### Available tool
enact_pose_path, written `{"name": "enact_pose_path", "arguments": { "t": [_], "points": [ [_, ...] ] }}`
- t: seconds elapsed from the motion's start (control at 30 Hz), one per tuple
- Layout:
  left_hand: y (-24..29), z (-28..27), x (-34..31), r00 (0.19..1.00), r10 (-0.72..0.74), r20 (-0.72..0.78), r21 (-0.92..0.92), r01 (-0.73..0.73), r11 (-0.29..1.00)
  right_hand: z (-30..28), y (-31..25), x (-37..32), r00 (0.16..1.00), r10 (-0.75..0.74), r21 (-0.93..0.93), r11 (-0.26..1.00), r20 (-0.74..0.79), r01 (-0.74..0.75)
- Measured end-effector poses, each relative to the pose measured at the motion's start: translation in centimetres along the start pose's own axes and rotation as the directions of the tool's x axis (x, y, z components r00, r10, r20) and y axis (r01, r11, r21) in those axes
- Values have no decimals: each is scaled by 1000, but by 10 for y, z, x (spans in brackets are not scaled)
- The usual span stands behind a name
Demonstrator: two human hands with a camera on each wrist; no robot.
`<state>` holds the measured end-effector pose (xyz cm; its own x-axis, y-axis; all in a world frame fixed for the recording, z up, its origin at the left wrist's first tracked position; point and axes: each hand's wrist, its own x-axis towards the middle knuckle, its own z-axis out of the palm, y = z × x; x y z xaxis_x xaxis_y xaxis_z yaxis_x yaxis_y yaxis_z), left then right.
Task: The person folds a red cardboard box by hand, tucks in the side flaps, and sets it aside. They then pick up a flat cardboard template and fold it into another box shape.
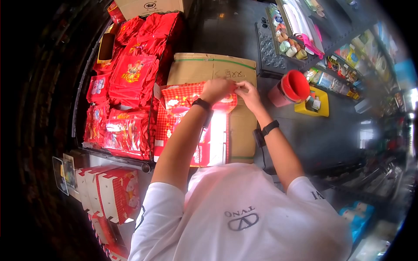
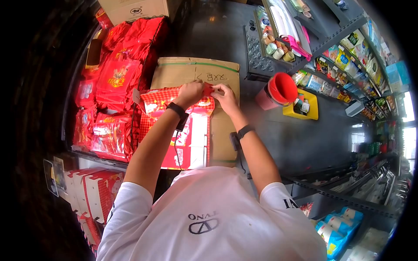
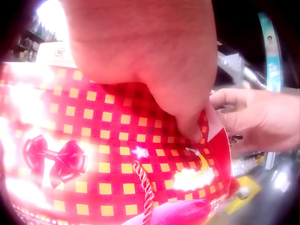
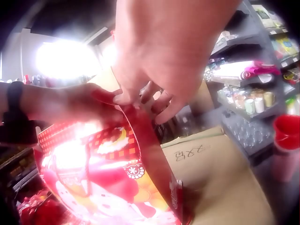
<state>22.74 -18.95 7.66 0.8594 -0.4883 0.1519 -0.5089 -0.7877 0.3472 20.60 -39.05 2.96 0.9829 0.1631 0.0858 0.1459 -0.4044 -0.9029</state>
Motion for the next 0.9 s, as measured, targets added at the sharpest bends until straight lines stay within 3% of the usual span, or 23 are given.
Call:
{"name": "enact_pose_path", "arguments": {
  "t": [0.03,0.13,0.23,0.3,0.43,0.53,0.63,0.73,0.83,0.9],
  "points": [
    [1,-1,1,1000,5,-11,-1,-5,1000,-2,-8,-1,999,-31,-91,995,-17,29],
    [6,-15,1,999,-26,47,2,25,1000,-4,-9,4,988,-144,41,989,53,142],
    [13,-31,4,973,-164,163,-198,195,961,-5,-7,7,984,-76,232,972,159,37],
    [6,-23,4,967,-217,133,-304,249,920,-7,-18,6,984,-10,196,980,178,-26],
    [-8,-8,2,993,-112,29,-371,115,921,-3,-19,9,985,38,149,987,166,-64],
    [-12,-7,3,1000,12,-18,-500,-19,866,0,-7,12,989,-42,112,993,141,26],
    [-16,-13,-5,977,153,-152,-409,-203,890,-2,2,13,980,-87,134,989,180,64],
    [-27,-18,-5,987,144,-73,-378,-161,912,9,-3,-5,998,-62,497,867,13,47],
    [-22,-24,-7,999,36,18,-479,-23,877,16,12,-12,999,34,510,859,5,-32],
    [-14,-30,-7,1000,-2,-2,-494,1,869,17,18,-17,997,83,492,868,6,-75]
  ]
}}
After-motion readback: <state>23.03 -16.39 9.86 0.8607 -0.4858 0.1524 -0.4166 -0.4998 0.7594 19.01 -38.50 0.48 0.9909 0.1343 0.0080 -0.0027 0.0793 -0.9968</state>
